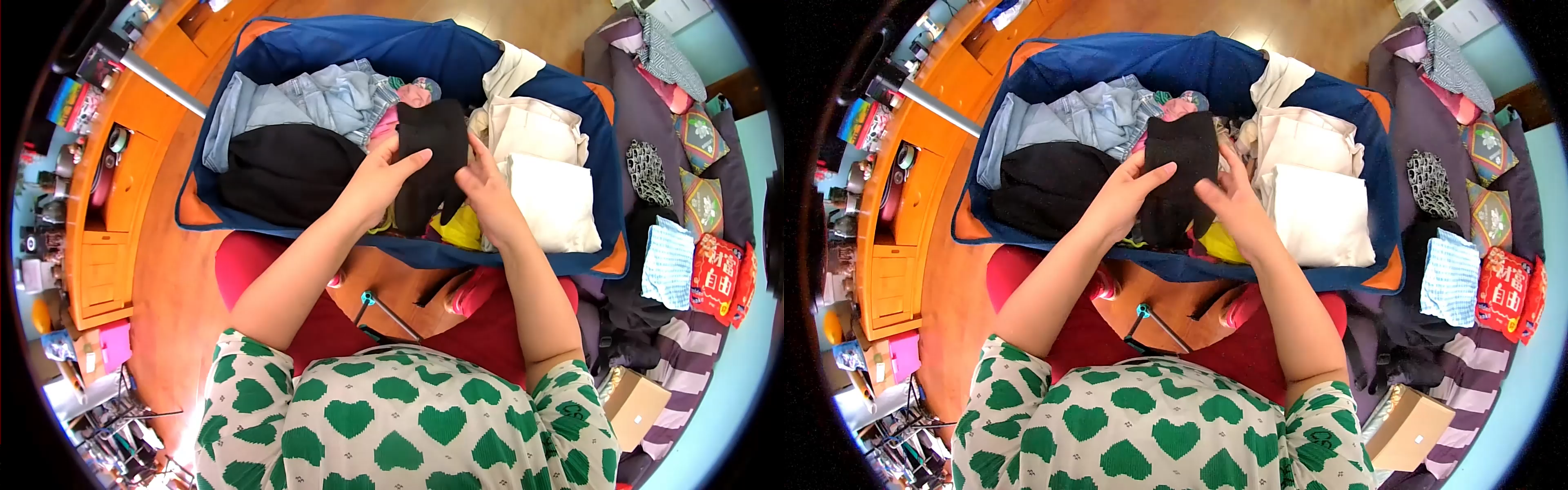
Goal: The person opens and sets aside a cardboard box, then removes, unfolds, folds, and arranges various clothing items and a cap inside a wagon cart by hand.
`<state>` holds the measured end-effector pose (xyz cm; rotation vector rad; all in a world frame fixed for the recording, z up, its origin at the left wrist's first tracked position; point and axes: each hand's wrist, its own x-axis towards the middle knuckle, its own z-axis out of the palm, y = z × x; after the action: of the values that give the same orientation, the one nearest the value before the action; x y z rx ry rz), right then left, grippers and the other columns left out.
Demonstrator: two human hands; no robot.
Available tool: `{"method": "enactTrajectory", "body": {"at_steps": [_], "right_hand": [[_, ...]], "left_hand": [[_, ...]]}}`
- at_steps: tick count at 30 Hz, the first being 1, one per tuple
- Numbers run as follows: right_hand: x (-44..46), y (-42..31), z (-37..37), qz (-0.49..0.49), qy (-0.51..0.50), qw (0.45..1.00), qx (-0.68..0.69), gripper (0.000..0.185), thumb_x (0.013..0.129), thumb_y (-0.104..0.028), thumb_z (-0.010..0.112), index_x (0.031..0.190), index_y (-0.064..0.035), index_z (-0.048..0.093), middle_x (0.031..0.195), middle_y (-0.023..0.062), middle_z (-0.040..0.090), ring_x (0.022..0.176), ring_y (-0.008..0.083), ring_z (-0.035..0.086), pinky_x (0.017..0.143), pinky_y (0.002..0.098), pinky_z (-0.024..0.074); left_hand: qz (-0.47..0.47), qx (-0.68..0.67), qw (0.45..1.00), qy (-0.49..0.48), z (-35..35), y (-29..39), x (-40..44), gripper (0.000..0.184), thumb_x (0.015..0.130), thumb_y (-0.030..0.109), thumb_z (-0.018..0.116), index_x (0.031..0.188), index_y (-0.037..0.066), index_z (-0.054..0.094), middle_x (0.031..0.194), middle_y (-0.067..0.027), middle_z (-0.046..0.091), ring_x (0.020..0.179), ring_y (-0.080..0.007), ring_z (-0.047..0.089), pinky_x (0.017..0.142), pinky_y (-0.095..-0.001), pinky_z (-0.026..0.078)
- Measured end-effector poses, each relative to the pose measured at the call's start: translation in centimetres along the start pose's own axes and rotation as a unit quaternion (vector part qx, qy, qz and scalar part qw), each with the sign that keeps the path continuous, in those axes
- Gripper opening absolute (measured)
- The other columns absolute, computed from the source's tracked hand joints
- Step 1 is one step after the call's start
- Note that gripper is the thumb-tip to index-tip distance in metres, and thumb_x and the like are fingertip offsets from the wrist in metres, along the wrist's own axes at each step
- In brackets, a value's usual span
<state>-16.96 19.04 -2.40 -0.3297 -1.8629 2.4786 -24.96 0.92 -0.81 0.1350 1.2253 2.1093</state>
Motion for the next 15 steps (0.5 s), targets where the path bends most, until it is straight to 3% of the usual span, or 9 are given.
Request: {"method": "enactTrajectory", "body": {"at_steps": [1,2,5,6,7,11,13,15], "right_hand": [[-0.1,0.4,-0.1,-0.018,-0.012,0.998,-0.066,0.067,0.098,-0.013,0.067,0.154,-0.0051,0.031,0.15,0.009,0.046,0.131,0.0168,0.048,0.111,0.0317,0.0389],[0.1,0.7,-0.2,0.004,0.002,1.0,-0.028,0.071,0.091,-0.007,0.073,0.152,-0.0049,0.037,0.146,0.0092,0.051,0.127,0.0166,0.052,0.108,0.0315,0.041],[-0.5,-0.6,-0.5,0.031,-0.017,0.999,-0.001,0.056,0.093,-0.003,0.068,0.145,-0.0023,0.048,0.14,0.0079,0.057,0.126,0.0168,0.054,0.108,0.03,0.041],[-0.5,-0.8,-1.0,0.015,0.012,0.999,-0.045,0.043,0.092,-0.001,0.067,0.134,-0.0025,0.059,0.122,0.0048,0.068,0.11,0.0137,0.062,0.099,0.0272,0.0466],[-0.5,-1.2,-1.8,-0.01,0.012,0.996,-0.087,0.034,0.09,0.002,0.065,0.124,-0.0012,0.066,0.113,0.0037,0.07,0.102,0.0118,0.063,0.093,0.0259,0.0487],[-0.6,-2.6,-4.0,-0.15,0.07,0.93,-0.329,0.036,0.08,0.011,0.058,0.111,-0.0013,0.07,0.104,0.0089,0.072,0.1,0.0185,0.067,0.09,0.0284,0.0505],[-0.4,-2.6,-4.6,-0.164,0.086,0.902,-0.391,0.038,0.079,0.012,0.056,0.11,-0.0035,0.071,0.104,0.0102,0.072,0.099,0.0216,0.068,0.089,0.0291,0.0509],[0.3,-2.1,-5.3,-0.149,0.082,0.879,-0.445,0.041,0.078,0.012,0.055,0.111,-0.0056,0.072,0.105,0.0117,0.071,0.099,0.0273,0.068,0.089,0.0309,0.0514]], "left_hand": [[0.006,0.011,1.0,0.0,0.2,0.0,-0.1,0.031,0.098,0.009,0.064,0.128,0.004,0.061,0.118,-0.0043,0.069,0.106,-0.0131,0.065,0.094,-0.0294,0.052],[0.013,0.021,1.0,0.0,0.2,0.0,0.1,0.033,0.098,0.01,0.064,0.13,0.005,0.06,0.119,-0.0031,0.068,0.108,-0.0125,0.064,0.094,-0.0295,0.052],[0.024,0.092,0.994,-0.056,-0.3,0.3,0.3,0.034,0.097,0.008,0.064,0.131,0.008,0.06,0.116,-0.0003,0.068,0.106,-0.0101,0.062,0.091,-0.0264,0.049],[0.025,0.123,0.988,-0.087,-0.6,0.8,0.4,0.033,0.097,0.007,0.063,0.13,0.009,0.061,0.114,0.0005,0.068,0.104,-0.0092,0.061,0.09,-0.0249,0.048],[0.016,0.147,0.985,-0.086,-0.8,1.6,0.3,0.029,0.096,0.007,0.061,0.125,0.009,0.063,0.11,0.0015,0.068,0.099,-0.0075,0.06,0.088,-0.0219,0.045],[0.054,0.189,0.98,0.008,-5.5,1.5,2.2,0.019,0.099,0.009,0.061,0.117,0.006,0.063,0.106,-0.001,0.067,0.101,-0.0091,0.06,0.091,-0.0234,0.046],[0.078,0.334,0.939,0.017,-6.5,2.0,1.9,0.017,0.098,0.009,0.063,0.115,0.005,0.064,0.104,-0.0003,0.067,0.097,-0.0076,0.061,0.087,-0.0227,0.048],[0.018,0.376,0.922,-0.089,-5.8,1.3,0.4,0.015,0.098,0.008,0.064,0.111,0.002,0.067,0.1,0.0006,0.067,0.093,-0.0061,0.061,0.082,-0.0226,0.049]]}}
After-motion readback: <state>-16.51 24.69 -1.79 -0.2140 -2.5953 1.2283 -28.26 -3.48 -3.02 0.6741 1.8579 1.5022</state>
